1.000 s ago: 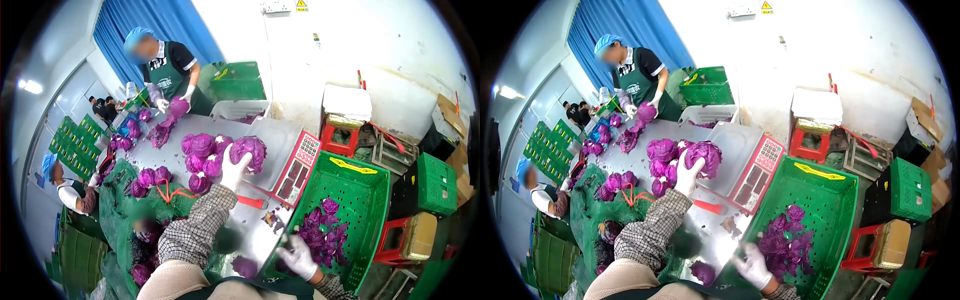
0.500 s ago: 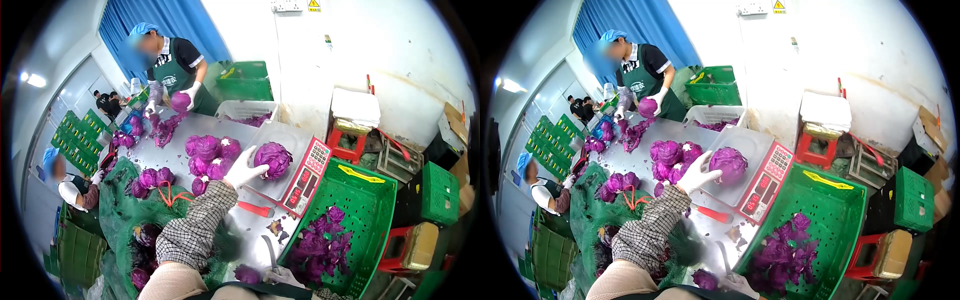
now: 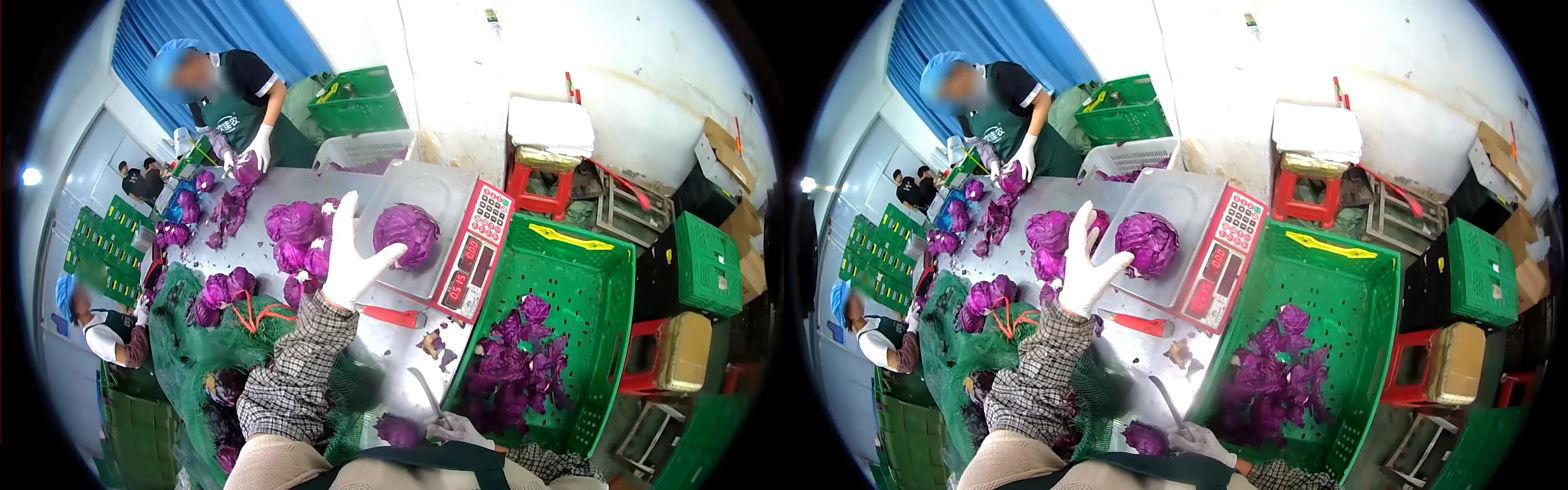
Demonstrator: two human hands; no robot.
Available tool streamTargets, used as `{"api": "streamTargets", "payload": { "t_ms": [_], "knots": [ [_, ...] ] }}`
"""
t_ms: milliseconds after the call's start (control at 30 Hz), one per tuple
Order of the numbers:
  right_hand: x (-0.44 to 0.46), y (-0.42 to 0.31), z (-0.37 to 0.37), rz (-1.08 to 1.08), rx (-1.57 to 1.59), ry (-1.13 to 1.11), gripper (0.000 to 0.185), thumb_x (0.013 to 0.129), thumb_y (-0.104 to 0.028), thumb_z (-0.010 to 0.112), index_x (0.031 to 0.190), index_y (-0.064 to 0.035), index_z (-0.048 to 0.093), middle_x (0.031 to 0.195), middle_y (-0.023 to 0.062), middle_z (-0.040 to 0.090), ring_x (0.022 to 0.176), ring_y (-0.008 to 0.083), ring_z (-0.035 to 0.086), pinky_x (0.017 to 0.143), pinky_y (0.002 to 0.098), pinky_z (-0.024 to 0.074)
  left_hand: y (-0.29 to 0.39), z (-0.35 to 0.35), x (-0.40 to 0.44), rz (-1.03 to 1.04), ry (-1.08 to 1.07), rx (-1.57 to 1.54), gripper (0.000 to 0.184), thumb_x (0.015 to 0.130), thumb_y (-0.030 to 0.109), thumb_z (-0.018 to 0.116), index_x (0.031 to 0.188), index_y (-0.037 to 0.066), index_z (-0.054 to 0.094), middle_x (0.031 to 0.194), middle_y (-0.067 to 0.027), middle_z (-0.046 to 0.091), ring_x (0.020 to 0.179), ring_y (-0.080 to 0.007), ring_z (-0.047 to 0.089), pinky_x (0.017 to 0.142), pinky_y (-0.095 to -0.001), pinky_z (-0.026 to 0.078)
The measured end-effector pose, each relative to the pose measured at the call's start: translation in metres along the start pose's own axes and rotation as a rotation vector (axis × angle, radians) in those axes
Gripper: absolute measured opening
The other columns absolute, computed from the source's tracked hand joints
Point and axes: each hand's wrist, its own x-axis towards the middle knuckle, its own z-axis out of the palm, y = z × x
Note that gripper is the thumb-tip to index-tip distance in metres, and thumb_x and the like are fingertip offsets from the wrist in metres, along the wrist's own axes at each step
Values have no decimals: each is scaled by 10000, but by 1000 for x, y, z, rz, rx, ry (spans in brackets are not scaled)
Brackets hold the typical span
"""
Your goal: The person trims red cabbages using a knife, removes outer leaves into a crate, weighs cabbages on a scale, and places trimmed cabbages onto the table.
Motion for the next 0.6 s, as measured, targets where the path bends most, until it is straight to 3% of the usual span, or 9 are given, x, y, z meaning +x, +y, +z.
{"api": "streamTargets", "payload": {
  "t_ms": [167, 233, 333, 367, 467, 600],
  "knots": [
    [-6, -26, 19, 142, -180, 142, 261, 897, -176, 663, 1075, 5, 603, 886, 32, 639, 826, 104, 604, 759, 235, 490, 19, 7, 9, 192, -64, 376, 1098, 601, 349, 869, 1442, -1, 255, 1463, -248, 280, 1376, -352, 270, 1122, -470, 236],
    [-5, -23, 13, 94, -30, 55, 248, 902, -162, 655, 1080, 2, 603, 882, 28, 639, 820, 102, 604, 756, 232, 491, 19, 15, 15, 241, -94, 413, 1160, 566, 472, 858, 1430, -23, 264, 1463, -281, 253, 1374, -406, 243, 1123, -487, 217],
    [5, -2, -2, 62, 187, -20, 229, 905, -136, 647, 1083, 2, 602, 879, 20, 638, 821, 96, 602, 758, 224, 490, 28, 28, 19, 248, -181, 616, 1167, 571, 530, 833, 1423, -33, 268, 1456, -301, 242, 1360, -443, 242, 1118, -503, 216],
    [6, 2, -7, 72, 130, 9, 223, 904, -129, 645, 1079, 2, 602, 878, 18, 636, 817, 92, 599, 753, 220, 488, 29, 32, 19, 227, -213, 683, 1174, 572, 584, 803, 1416, -39, 275, 1446, -321, 238, 1351, -478, 230, 1106, -543, 209],
    [-1, -27, 20, 137, -298, 180, 201, 901, -113, 643, 1058, 6, 601, 870, 12, 628, 793, 77, 584, 724, 208, 477, 34, 37, 17, 201, -188, 709, 1183, 567, 591, 800, 1418, -38, 272, 1448, -322, 233, 1351, -486, 222, 1087, -592, 202],
    [-3, -24, 15, 117, -231, 145, 190, 905, -157, 643, 1012, -6, 600, 818, -6, 601, 699, 47, 535, 620, 186, 429, 33, 38, 8, 118, -148, 703, 1158, 558, 525, 822, 1432, -1, 272, 1452, -320, 230, 1351, -499, 211, 1064, -625, 209]
  ]
}}
